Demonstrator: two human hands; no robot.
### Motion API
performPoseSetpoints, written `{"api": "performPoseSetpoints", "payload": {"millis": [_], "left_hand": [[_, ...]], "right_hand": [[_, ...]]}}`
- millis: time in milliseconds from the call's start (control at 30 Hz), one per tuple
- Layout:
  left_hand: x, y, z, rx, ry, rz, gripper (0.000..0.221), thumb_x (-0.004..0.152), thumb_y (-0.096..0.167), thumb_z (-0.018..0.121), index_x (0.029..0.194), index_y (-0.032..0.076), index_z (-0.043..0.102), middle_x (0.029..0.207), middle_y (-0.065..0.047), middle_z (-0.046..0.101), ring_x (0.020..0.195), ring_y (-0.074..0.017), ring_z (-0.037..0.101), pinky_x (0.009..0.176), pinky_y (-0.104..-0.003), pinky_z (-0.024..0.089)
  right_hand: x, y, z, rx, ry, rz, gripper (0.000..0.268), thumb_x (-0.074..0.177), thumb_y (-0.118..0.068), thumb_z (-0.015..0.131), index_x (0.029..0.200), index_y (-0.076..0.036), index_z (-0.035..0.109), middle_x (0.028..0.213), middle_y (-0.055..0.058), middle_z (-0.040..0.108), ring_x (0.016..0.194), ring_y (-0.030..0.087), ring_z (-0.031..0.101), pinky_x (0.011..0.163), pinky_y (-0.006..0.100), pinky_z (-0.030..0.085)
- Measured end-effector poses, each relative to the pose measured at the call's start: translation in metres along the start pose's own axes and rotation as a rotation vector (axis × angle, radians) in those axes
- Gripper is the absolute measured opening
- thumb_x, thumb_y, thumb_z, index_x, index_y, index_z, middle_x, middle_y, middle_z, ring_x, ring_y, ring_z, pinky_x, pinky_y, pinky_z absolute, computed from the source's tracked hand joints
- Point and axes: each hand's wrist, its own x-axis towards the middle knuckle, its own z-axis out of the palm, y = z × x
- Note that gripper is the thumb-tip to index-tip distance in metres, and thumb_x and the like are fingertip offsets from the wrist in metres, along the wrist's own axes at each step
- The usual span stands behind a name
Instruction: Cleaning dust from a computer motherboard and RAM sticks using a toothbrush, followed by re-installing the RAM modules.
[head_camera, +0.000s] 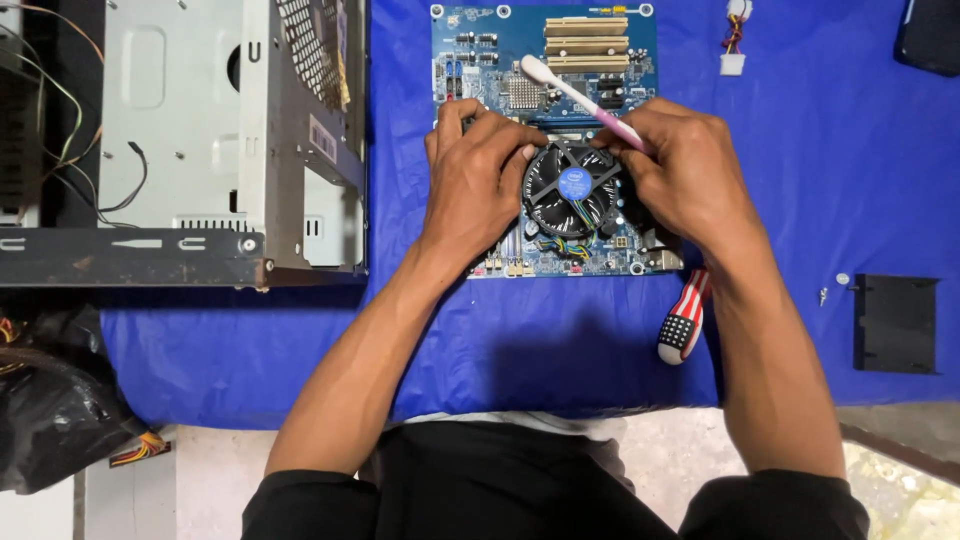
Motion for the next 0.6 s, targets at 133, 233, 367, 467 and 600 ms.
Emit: {"api": "performPoseSetpoints", "payload": {"millis": [133,233,367,467,600], "left_hand": [[0.001,0.001,-0.001,0.009,-0.01,-0.008,0.012,0.096,0.012,0.066,0.103,0.018,0.074,0.098,0.004,0.07,0.113,-0.0311,0.046,0.082,-0.05,0.037],[0.001,0.002,0.0,-0.011,0.003,0.001,0.011,0.096,0.011,0.066,0.103,0.016,0.074,0.097,0.004,0.069,0.114,-0.0311,0.046,0.084,-0.05,0.036],[-0.001,0.004,0.001,-0.002,0.009,-0.004,0.011,0.096,0.01,0.067,0.102,0.016,0.075,0.097,0.004,0.07,0.111,-0.0302,0.045,0.08,-0.047,0.035],[0.002,0.001,-0.001,0.001,0.022,0.013,0.011,0.096,0.012,0.067,0.102,0.016,0.075,0.097,0.004,0.071,0.111,-0.0305,0.046,0.08,-0.048,0.035],[-0.002,0.001,-0.005,-0.039,-0.019,-0.033,0.014,0.097,0.01,0.067,0.102,0.018,0.077,0.091,-0.002,0.067,0.112,-0.026,0.046,0.095,-0.048,0.042]], "right_hand": [[0.0,0.001,0.002,-0.033,0.021,0.073,0.009,0.098,-0.009,0.079,0.105,-0.005,0.076,0.098,0.008,0.073,0.084,0.024,0.066,0.075,0.038,0.045],[-0.001,0.006,0.006,-0.035,0.038,0.078,0.007,0.099,-0.008,0.082,0.099,-0.004,0.076,0.092,0.006,0.072,0.08,0.022,0.064,0.07,0.036,0.044],[0.003,0.001,0.0,-0.043,-0.023,0.116,0.01,0.099,-0.011,0.084,0.095,-0.005,0.076,0.08,0.005,0.067,0.067,0.019,0.053,0.06,0.038,0.038],[0.011,-0.014,-0.012,0.022,-0.067,0.216,0.007,0.1,-0.014,0.081,0.096,-0.01,0.078,0.073,0.001,0.063,0.063,0.013,0.048,0.057,0.034,0.035],[0.001,-0.029,-0.023,0.076,-0.097,0.101,0.009,0.093,0.0,0.077,0.102,0.0,0.077,0.088,0.025,0.071,0.083,0.048,0.068,0.082,0.055,0.05]]}}
